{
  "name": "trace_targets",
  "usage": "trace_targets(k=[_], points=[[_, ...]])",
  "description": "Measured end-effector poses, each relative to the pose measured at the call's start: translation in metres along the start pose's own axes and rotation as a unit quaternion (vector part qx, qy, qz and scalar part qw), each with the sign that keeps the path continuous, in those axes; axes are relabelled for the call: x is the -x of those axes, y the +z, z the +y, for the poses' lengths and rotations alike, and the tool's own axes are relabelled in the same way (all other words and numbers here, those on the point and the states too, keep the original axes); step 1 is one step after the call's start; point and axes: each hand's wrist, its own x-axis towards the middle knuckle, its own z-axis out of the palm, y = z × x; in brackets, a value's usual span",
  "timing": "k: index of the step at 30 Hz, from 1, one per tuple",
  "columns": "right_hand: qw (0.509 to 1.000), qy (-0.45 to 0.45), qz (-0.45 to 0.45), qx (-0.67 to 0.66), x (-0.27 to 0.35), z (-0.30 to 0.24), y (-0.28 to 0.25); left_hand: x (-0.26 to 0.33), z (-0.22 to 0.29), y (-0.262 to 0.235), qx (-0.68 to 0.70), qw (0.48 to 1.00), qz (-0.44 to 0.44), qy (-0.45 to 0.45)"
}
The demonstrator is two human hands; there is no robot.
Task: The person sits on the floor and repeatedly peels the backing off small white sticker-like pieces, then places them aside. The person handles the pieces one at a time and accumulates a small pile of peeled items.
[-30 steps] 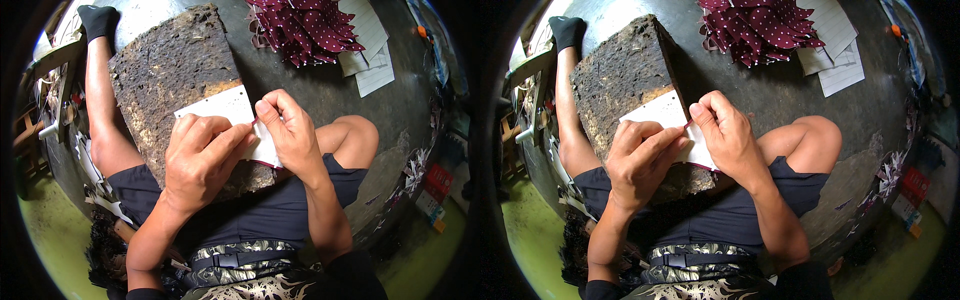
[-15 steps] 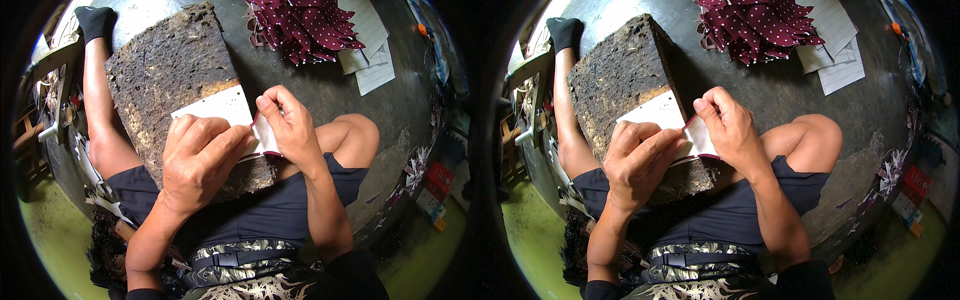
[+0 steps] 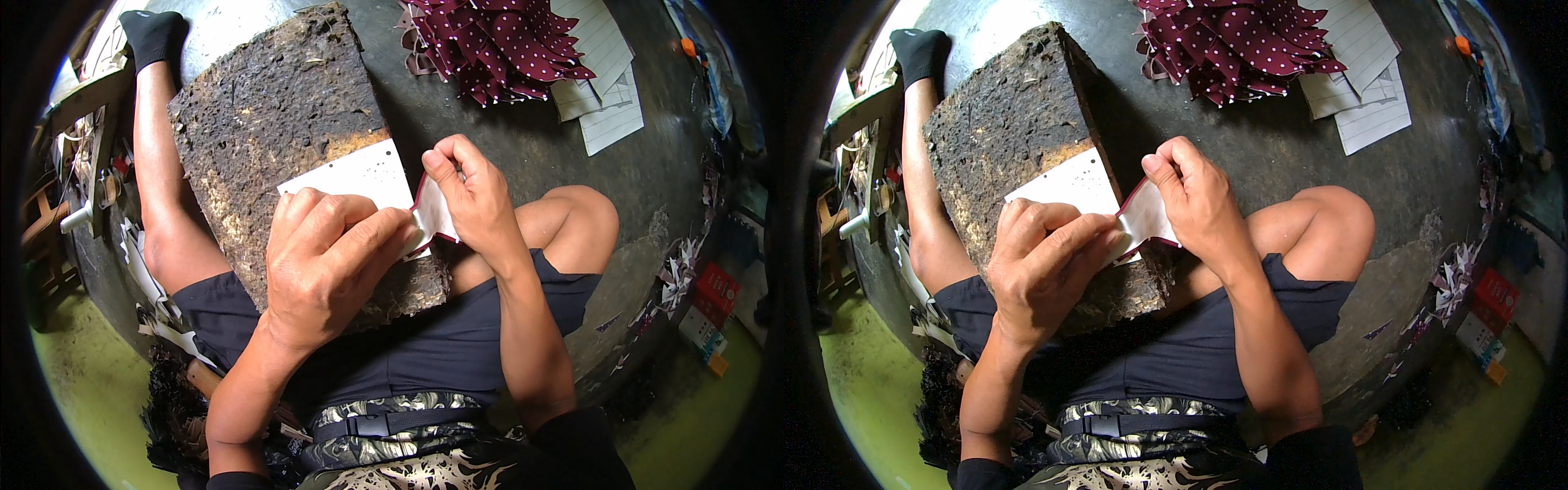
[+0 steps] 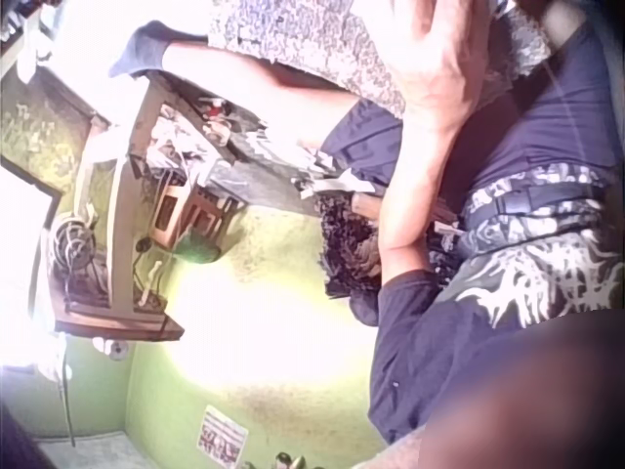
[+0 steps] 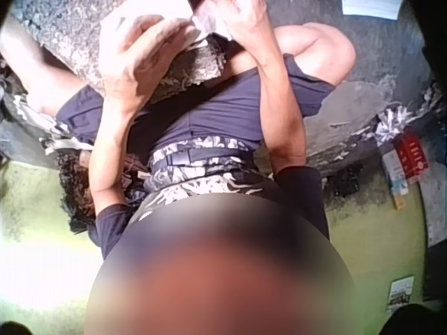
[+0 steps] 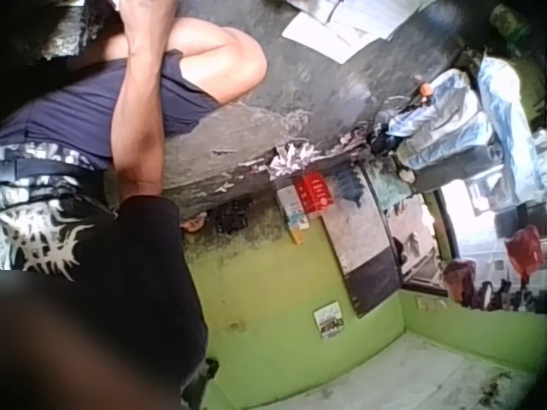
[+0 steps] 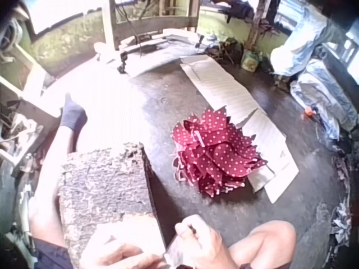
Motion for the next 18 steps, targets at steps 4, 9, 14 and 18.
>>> trace_targets(k=[4, 9, 14, 18], points=[[1.0, -0.002, 0.006, 0.013, -0.004, 0.008, -0.001, 0.0, 0.0, 0.0, -0.002, 1.0, -0.001, 0.003], [0.999, -0.029, 0.026, 0.026, -0.009, 0.018, 0.002, 0.001, -0.001, 0.0, -0.002, 1.0, -0.005, 0.007], [0.998, -0.03, 0.04, 0.05, -0.014, 0.026, 0.001, 0.001, 0.0, -0.001, -0.004, 1.0, -0.011, 0.008], [0.995, -0.027, 0.052, 0.078, -0.018, 0.031, 0.002, 0.001, 0.0, -0.001, -0.005, 1.0, -0.012, 0.008]])
